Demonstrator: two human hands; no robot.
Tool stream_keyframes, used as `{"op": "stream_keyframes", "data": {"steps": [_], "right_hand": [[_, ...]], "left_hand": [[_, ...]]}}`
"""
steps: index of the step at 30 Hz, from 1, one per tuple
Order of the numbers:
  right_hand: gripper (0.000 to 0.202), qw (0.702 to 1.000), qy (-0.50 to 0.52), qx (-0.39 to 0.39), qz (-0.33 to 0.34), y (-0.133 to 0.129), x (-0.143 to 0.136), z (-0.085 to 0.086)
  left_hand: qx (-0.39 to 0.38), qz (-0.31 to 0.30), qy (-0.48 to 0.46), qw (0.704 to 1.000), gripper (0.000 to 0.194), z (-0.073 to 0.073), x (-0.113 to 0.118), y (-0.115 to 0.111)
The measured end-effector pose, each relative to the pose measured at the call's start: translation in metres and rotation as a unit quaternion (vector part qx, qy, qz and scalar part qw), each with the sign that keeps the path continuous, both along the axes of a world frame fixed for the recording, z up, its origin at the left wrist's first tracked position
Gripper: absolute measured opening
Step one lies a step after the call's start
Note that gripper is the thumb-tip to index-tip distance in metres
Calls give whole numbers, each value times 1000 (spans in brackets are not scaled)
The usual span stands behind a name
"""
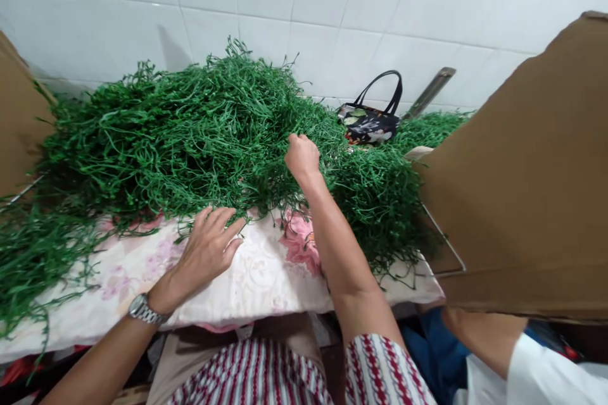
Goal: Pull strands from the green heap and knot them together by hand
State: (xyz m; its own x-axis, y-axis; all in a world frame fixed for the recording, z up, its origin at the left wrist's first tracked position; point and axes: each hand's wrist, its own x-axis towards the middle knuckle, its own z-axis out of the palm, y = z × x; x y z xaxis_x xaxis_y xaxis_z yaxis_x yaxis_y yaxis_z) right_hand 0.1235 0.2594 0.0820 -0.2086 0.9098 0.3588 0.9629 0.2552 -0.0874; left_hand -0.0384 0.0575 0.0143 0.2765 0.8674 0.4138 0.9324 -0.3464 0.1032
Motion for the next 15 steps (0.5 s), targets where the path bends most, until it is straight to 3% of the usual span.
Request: {"op": "stream_keyframes", "data": {"steps": [3, 5, 7, 9, 12, 14, 15], "right_hand": [[30, 987, 143, 14, 75, -6, -26, 11], [28, 943, 300, -5, 142, -17, -45, 15], [27, 895, 402, -26, 193, -35, -62, 14], [25, 860, 447, -32, 243, -59, -73, 8], [25, 844, 430, -49, 317, -101, -80, -5], [29, 834, 398, -80, 375, -125, -80, -12], [31, 826, 382, -95, 403, -136, -79, -15]], "left_hand": [[5, -9, -34, 999, 33, 0, 5, 5], [3, -8, -107, 994, 39, 0, 7, 9], [-16, 10, -241, 970, 47, 1, 8, 12], [-46, 16, -424, 904, 53, 1, 7, 16], [-74, -13, -659, 748, 46, 0, 7, 17], [-60, -6, -738, 672, 33, -1, 8, 15], [-48, 16, -754, 654, 26, -2, 9, 12]]}}
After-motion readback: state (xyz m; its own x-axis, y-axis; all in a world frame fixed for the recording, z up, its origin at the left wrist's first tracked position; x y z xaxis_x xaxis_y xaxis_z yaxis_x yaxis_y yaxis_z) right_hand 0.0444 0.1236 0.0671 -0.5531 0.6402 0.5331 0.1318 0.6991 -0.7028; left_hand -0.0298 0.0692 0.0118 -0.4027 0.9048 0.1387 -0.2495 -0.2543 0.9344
